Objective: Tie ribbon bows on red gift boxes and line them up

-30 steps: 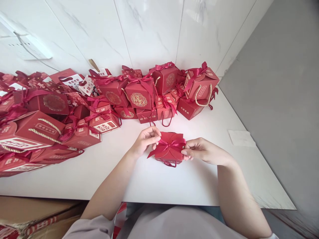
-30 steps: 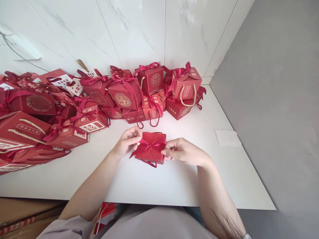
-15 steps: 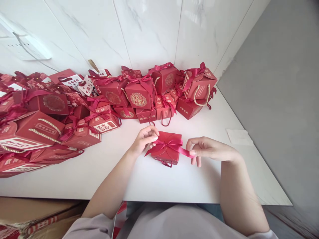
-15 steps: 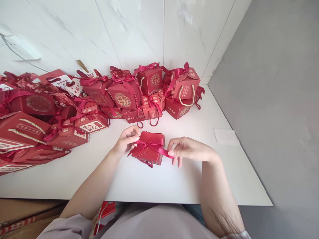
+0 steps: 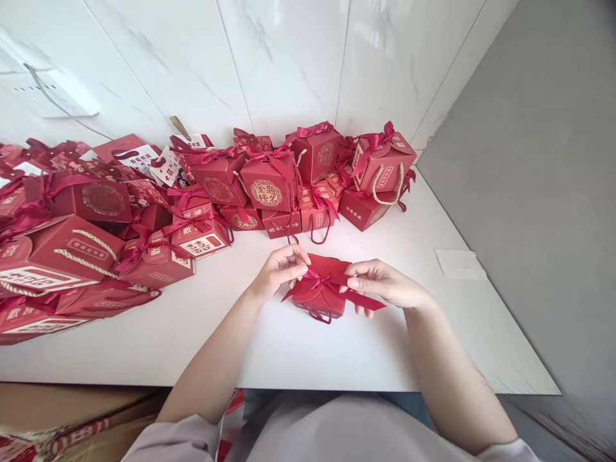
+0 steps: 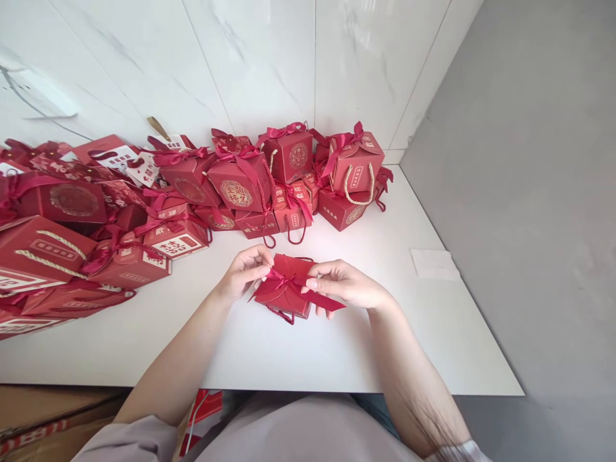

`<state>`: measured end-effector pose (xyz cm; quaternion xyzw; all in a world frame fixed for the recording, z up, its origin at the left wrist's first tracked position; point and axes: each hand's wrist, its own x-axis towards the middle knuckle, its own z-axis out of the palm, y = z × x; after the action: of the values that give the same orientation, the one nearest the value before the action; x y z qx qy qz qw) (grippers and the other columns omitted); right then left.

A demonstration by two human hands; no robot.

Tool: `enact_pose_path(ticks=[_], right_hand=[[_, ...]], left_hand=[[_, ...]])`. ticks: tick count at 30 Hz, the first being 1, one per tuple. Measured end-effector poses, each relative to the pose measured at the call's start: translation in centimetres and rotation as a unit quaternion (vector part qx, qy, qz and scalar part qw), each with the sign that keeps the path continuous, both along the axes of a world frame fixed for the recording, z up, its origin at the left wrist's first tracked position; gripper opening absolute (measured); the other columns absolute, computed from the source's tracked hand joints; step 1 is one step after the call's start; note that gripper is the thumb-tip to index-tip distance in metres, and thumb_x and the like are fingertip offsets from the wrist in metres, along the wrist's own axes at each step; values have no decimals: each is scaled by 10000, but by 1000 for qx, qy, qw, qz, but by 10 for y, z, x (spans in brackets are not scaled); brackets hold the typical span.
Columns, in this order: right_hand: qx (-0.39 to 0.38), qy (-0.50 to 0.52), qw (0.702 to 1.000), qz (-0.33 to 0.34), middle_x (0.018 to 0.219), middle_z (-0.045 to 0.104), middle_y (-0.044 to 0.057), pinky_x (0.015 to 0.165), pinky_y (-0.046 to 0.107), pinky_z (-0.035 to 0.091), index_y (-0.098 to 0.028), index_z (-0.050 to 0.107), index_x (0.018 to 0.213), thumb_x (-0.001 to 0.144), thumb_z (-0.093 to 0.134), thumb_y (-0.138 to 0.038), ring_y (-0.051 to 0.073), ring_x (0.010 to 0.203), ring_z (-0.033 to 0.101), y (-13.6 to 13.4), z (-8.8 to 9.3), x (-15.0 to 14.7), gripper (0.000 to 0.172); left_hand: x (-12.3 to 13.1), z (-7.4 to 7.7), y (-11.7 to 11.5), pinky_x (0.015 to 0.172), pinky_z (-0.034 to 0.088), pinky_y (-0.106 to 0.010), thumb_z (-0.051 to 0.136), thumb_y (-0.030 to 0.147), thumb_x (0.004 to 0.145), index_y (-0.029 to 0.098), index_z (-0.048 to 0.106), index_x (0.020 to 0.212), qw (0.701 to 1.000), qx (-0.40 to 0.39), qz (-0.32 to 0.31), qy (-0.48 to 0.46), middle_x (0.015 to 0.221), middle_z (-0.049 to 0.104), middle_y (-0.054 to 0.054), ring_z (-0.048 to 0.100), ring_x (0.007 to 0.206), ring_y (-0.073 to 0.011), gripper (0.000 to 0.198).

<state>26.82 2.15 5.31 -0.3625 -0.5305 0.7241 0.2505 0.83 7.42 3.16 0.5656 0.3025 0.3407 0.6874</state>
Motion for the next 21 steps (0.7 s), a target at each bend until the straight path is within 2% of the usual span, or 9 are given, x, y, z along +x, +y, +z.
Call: enact_pose_path(ticks=[3, 7, 12, 21], right_hand=[[26, -12, 999, -16, 609, 605, -12, 458, 219, 413, -148, 642, 794, 882, 659, -528, 87, 481, 528, 2, -4, -2, 390], [53, -19, 997, -45, 537, 464, -60, 463, 227, 286, -162, 585, 704, 889, 648, -535, 63, 461, 384, 3, -8, -3, 421], [56, -24, 997, -40, 576, 453, -51, 479, 246, 251, -167, 570, 703, 898, 631, -537, 69, 477, 358, 3, -6, -4, 423], [61, -33, 997, -28, 612, 413, -50, 500, 254, 243, -171, 554, 701, 909, 608, -544, 71, 507, 314, 2, -3, -1, 430]], left_hand=[[2, 5, -3, 392, 357, -142, 764, 342, 784, 165, 622, 871, 999, 10, 6, 39, 563, 492, 72, 455, 430, -41, 244], [4, 9, -7, 411, 366, -141, 767, 325, 783, 165, 612, 843, 996, 38, 19, 77, 519, 435, 95, 454, 415, -37, 231], [3, 9, -6, 444, 401, -142, 741, 282, 809, 160, 603, 825, 995, 65, 15, 76, 514, 427, 99, 440, 414, -28, 185], [4, 7, -4, 380, 333, -131, 772, 300, 761, 164, 570, 763, 998, 16, 12, 60, 523, 467, 85, 469, 408, -37, 244]])
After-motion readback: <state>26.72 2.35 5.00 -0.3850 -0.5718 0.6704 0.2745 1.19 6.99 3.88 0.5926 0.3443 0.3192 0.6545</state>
